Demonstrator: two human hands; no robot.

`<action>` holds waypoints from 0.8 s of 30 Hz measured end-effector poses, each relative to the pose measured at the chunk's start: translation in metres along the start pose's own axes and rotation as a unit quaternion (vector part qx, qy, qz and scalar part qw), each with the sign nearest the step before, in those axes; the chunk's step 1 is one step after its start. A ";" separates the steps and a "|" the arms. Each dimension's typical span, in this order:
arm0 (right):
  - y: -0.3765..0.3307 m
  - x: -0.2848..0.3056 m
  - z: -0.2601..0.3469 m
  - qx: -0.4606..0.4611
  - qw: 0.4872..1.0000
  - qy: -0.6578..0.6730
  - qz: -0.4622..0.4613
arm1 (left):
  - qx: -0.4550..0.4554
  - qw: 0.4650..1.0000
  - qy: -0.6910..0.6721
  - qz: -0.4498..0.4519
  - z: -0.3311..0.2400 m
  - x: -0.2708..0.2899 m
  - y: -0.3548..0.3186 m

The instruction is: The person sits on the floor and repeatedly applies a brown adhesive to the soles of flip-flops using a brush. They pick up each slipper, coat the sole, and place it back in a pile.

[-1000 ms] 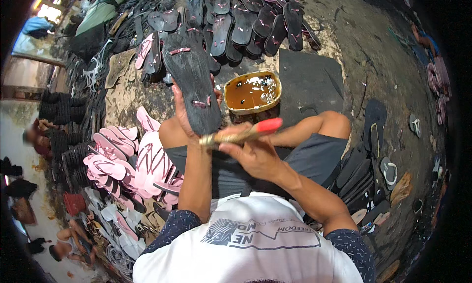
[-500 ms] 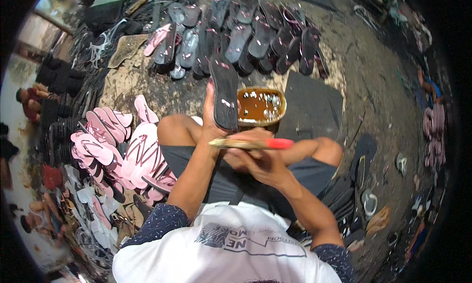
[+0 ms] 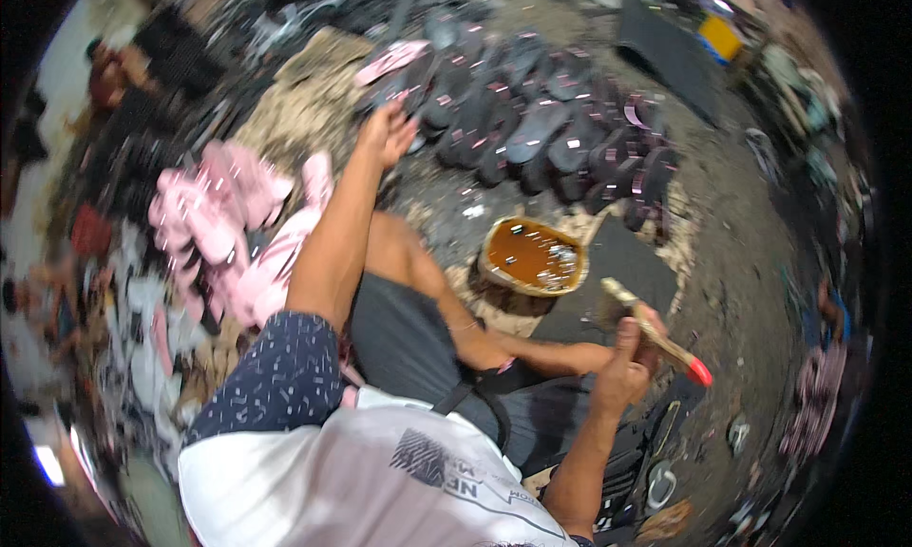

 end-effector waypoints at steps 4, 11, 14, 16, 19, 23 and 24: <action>0.017 0.009 -0.009 0.077 0.997 0.018 0.025 | -0.315 0.915 0.234 -0.092 -0.076 0.092 0.007; 0.030 -0.001 -0.014 0.056 0.998 0.016 0.029 | -0.150 0.487 0.843 -0.172 -0.029 0.195 -0.013; 0.036 -0.003 -0.015 0.038 0.998 -0.029 0.029 | -0.125 0.548 0.817 -0.133 -0.044 0.199 -0.009; 0.042 -0.017 -0.021 -0.003 0.999 0.028 0.032 | -0.363 0.576 0.698 -0.220 -0.082 0.259 0.006; 0.052 -0.010 -0.045 -0.060 0.997 -0.009 0.045 | -0.569 0.446 0.667 -0.179 -0.110 0.138 -0.059; 0.061 -0.075 -0.067 -0.044 0.972 -0.062 0.224 | -0.412 0.711 0.567 0.047 -0.132 0.122 -0.166; 0.058 -0.092 -0.076 -0.021 0.962 -0.102 0.252 | -0.382 0.683 0.619 0.067 -0.135 0.125 -0.192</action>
Point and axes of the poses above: each hand's wrist, its own y-axis towards the middle knuckle, its own x-axis out of the back of the hand, z = x × y, the point moved 2 cm from there along y, towards the middle knuckle, and after that the axes turned 8 degrees about -z, right-handed, at the moved point
